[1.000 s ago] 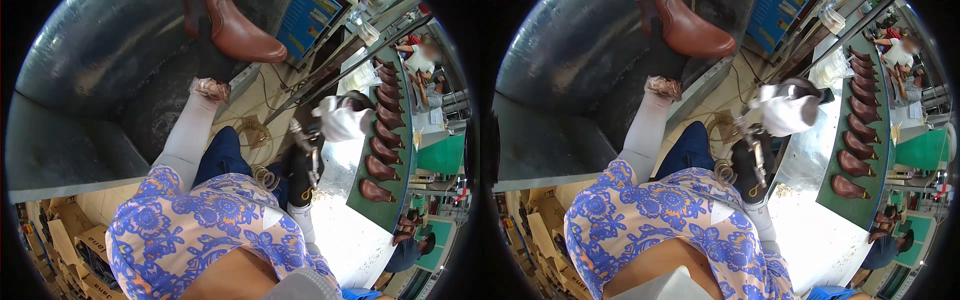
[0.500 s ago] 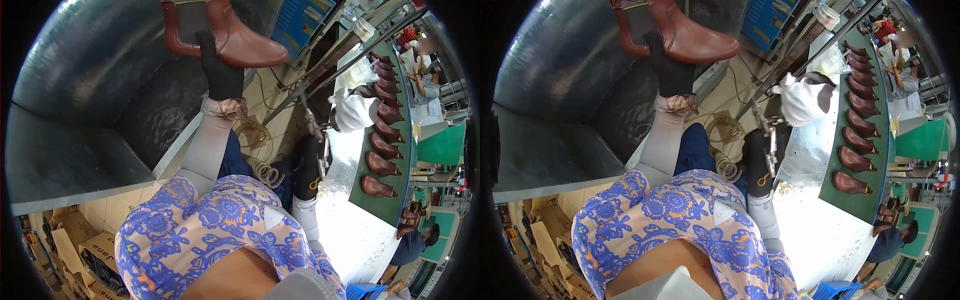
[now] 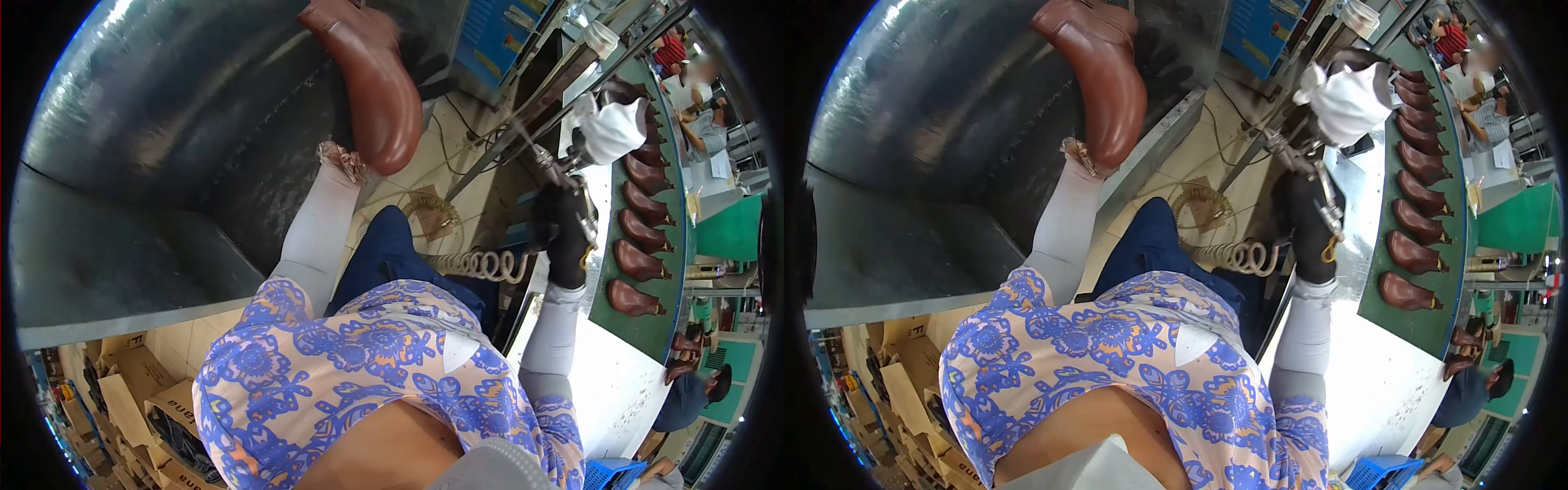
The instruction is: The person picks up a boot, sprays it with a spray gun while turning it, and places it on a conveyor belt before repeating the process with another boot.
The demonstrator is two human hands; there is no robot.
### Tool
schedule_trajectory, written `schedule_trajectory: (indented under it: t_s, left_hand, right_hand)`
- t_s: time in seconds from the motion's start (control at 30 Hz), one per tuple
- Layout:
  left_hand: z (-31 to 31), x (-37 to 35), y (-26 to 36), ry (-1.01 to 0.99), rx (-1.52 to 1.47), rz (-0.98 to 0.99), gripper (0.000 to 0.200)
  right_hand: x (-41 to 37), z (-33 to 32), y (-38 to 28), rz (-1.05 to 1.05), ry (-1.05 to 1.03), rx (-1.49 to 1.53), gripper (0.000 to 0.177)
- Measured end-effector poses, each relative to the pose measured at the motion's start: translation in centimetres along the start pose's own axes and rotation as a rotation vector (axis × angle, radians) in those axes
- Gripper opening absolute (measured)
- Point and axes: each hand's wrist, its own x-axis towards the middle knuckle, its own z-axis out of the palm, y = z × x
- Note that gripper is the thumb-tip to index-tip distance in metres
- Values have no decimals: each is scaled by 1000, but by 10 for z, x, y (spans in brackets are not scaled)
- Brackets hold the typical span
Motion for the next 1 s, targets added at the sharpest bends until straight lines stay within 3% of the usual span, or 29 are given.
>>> schedule_trajectory:
  t_s: [0.03,0.1,0.13,0.17,0.23,0.27,0.3,0.37,0.43,0.5,0.53,0.57,0.63,0.7,0.73,0.8,0.83,0.87,0.9,0.93,1.0]
  left_hand:
    - [-1,-4,-3,13,9,4,36]
    - [-3,-9,-8,16,23,-45,35]
    - [-5,-10,-11,10,29,-68,35]
    - [-6,-11,-13,7,30,-73,35]
    - [-9,-11,-18,9,17,-93,34]
    - [-12,-8,-20,13,7,-91,34]
    - [-12,-9,-24,17,-2,-76,34]
    - [-16,-9,-26,35,-15,-55,34]
    - [-17,-13,-26,79,-12,-22,34]
    - [-22,-25,-22,107,17,27,34]
    - [-25,-34,-16,147,42,56,35]
    - [-27,-44,-10,197,70,91,36]
    - [-38,-72,8,337,164,188,37]
    - [-82,-139,53,558,270,337,39]
    - [-110,-181,76,651,310,390,40]
    - [21,-68,24,580,426,453,41]
    - [92,-7,-3,545,481,488,42]
    - [92,-5,-2,541,478,484,42]
    - [92,-4,0,696,578,539,42]
    - [92,-4,1,854,679,595,42]
    - [94,-8,5,891,730,614,39]
  right_hand:
    - [2,1,-16,49,18,44,16]
    - [-7,2,-25,9,-94,36,19]
    - [-10,-1,-15,-206,-120,-210,38]
    - [-8,-4,-23,-273,-232,-614,36]
    - [-12,3,-18,-505,-224,-360,31]
    - [-4,-5,-15,-643,-202,-610,31]
    - [-3,-6,-19,-542,-186,-685,29]
    - [-9,1,-55,65,-142,-158,22]
    - [-9,1,-53,88,-103,-69,20]
    - [-11,-9,-39,-37,-314,-138,23]
    - [-17,-1,-28,-372,-230,-414,27]
    - [-36,-2,-21,-243,-191,-85,27]
    - [-26,0,-51,-353,-553,-378,24]
    - [-32,-3,-37,-293,-525,-282,31]
    - [-34,4,-42,-175,-375,-314,28]
    - [-37,22,-52,46,-84,-330,18]
    - [-35,11,-38,-17,-136,-273,23]
    - [-36,18,-40,29,-116,-234,24]
    - [-36,27,-43,74,-98,-197,25]
    - [-36,30,-43,-147,-200,-382,26]
    - [-35,32,-47,-234,-304,-340,27]
